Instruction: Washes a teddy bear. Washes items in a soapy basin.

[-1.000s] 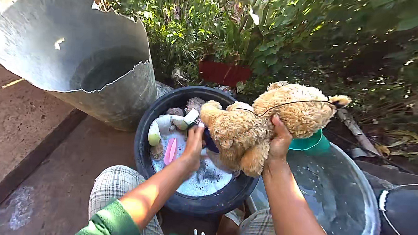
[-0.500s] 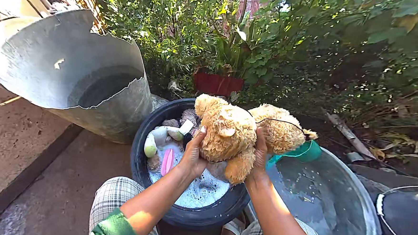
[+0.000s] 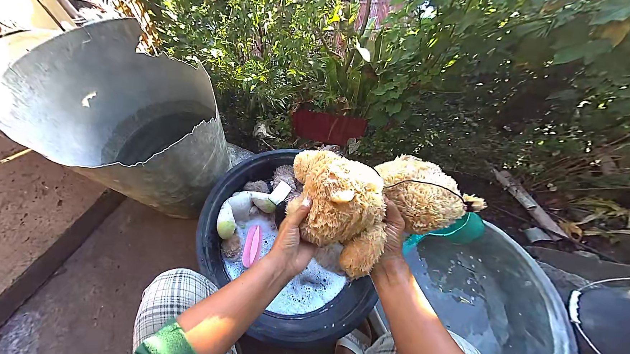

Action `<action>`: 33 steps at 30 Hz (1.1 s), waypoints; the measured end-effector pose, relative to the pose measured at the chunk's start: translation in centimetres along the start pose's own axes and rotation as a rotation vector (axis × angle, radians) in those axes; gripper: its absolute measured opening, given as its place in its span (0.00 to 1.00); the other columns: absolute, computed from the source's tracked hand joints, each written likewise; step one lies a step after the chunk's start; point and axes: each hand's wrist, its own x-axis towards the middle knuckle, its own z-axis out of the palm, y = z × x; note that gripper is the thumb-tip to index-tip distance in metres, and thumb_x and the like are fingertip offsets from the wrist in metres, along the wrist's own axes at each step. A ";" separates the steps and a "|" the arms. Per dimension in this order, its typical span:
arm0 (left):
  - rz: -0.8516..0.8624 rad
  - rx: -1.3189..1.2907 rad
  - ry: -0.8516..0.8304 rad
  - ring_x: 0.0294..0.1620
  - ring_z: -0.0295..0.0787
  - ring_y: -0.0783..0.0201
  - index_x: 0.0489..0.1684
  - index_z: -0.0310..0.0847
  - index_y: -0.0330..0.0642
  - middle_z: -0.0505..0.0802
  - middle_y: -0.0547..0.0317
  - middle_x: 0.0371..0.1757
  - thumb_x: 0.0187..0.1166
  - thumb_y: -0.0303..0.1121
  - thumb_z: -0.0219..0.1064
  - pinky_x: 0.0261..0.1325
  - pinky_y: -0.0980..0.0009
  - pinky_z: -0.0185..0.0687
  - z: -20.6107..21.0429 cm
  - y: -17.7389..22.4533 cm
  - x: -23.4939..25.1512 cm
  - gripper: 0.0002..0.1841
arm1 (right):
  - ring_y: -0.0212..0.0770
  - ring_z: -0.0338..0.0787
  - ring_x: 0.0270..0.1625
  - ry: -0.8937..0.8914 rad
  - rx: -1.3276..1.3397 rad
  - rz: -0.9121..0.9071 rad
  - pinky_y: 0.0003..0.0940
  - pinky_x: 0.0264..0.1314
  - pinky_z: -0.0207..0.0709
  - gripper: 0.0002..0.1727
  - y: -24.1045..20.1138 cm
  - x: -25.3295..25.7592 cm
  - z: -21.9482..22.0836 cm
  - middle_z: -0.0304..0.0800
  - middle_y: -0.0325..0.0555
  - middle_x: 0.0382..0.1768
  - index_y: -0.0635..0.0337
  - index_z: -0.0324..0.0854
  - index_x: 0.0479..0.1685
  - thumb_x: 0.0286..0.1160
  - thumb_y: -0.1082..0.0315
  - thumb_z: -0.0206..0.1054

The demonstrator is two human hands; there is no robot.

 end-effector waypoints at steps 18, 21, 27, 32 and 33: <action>1.642 1.289 -0.630 0.59 0.92 0.54 0.39 0.82 0.45 0.95 0.52 0.45 0.79 0.28 0.67 0.78 0.55 0.78 -3.6 -3.1 -1.8 0.01 | 0.17 0.84 0.27 0.077 -0.300 0.444 0.14 0.33 0.80 0.27 2.2 -2.8 0.0 0.84 0.28 0.22 0.50 0.76 0.36 0.95 0.66 0.28; 1.722 1.387 -0.608 0.48 0.87 0.59 0.35 0.79 0.49 0.90 0.59 0.35 0.82 0.32 0.63 0.73 0.63 0.71 -5.0 -4.2 -1.3 0.04 | 0.21 0.83 0.29 0.160 -0.492 0.507 0.17 0.34 0.79 0.20 2.5 -2.2 0.3 0.83 0.32 0.26 0.54 0.77 0.41 0.95 0.64 0.38; 1.798 1.556 -0.579 0.44 0.80 0.63 0.32 0.75 0.54 0.84 0.64 0.32 0.88 0.34 0.54 0.69 0.66 0.63 -6.7 -5.9 -1.4 0.11 | 0.27 0.84 0.41 0.201 -0.782 0.515 0.24 0.47 0.78 0.11 4.1 -1.6 -1.1 0.84 0.41 0.40 0.63 0.78 0.56 0.89 0.67 0.55; 1.792 1.625 -0.583 0.44 0.80 0.62 0.31 0.75 0.55 0.84 0.64 0.32 0.87 0.35 0.56 0.69 0.65 0.64 -7.5 -6.4 -0.4 0.10 | 0.31 0.85 0.46 0.270 -0.875 0.436 0.30 0.53 0.79 0.15 4.9 -1.3 -1.5 0.85 0.46 0.46 0.64 0.78 0.61 0.80 0.68 0.67; 1.749 1.605 -0.578 0.42 0.82 0.60 0.31 0.77 0.54 0.86 0.63 0.31 0.83 0.35 0.60 0.65 0.63 0.68 -7.2 -6.1 -0.1 0.08 | 0.32 0.85 0.46 0.286 -0.869 0.450 0.32 0.52 0.80 0.16 4.9 -1.1 -1.7 0.86 0.46 0.46 0.63 0.78 0.62 0.81 0.66 0.66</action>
